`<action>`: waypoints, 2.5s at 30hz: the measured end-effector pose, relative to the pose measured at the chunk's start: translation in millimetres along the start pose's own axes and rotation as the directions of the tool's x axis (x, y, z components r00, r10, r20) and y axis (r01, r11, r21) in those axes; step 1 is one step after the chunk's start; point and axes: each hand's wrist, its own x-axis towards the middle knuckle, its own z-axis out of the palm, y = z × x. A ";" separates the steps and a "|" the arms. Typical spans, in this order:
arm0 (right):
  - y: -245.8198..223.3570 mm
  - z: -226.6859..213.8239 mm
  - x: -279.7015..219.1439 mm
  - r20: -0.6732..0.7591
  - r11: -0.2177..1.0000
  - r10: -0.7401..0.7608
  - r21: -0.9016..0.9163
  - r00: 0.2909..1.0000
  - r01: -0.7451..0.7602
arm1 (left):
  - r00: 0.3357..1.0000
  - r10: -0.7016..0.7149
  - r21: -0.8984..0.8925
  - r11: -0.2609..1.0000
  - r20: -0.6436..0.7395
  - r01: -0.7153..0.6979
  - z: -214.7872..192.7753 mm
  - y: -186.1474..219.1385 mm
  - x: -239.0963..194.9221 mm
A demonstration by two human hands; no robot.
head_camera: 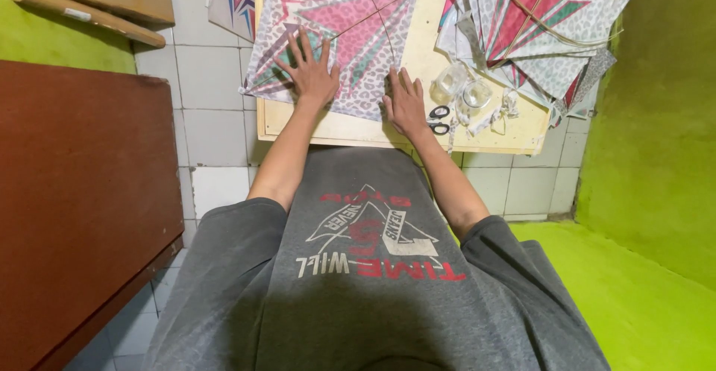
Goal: The person is seen assembling kites on a wooden table. They apply glue from a small plastic bottle to the edges of the kite's plastic/paper cover and then fold the edges over the bamboo frame, pressing them down to secure the bond.
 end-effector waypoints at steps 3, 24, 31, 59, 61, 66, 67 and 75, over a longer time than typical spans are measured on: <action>-0.6 -0.4 2.1 -0.037 1.000 -0.004 -0.001 0.999 0.004 | 0.999 -0.020 0.083 0.996 0.030 0.017 1.6 5.3 6.3; 16.2 2.2 24.5 0.067 0.991 0.069 -0.119 0.995 -0.061 | 1.000 -0.010 0.114 0.993 -0.023 0.012 12.3 10.9 13.1; 18.6 20.2 30.4 0.002 0.931 0.043 -0.362 0.999 -0.039 | 0.999 0.007 0.117 0.993 -0.045 -0.001 14.3 10.5 21.9; 29.3 29.5 56.1 -0.045 0.929 0.119 -0.347 0.992 -0.127 | 0.974 -0.055 0.274 0.962 0.220 -0.007 -18.2 30.0 30.5; 25.5 15.9 65.2 -0.003 0.931 0.147 -0.338 0.989 -0.140 | 0.975 -0.052 0.270 0.963 0.217 -0.009 -14.4 26.4 34.0; 26.9 -0.7 83.6 0.035 0.940 0.162 -0.309 0.986 -0.143 | 0.971 -0.046 0.265 0.964 0.236 -0.018 -15.6 25.6 32.6; 25.8 -4.7 88.5 0.045 0.940 0.179 -0.302 0.983 -0.158 | 0.972 -0.047 0.265 0.964 0.229 -0.016 -15.1 25.6 32.5; 38.3 -19.4 126.8 0.040 0.938 0.250 -0.258 0.967 -0.232 | 0.967 -0.036 0.242 0.970 0.252 -0.027 -20.5 24.3 31.1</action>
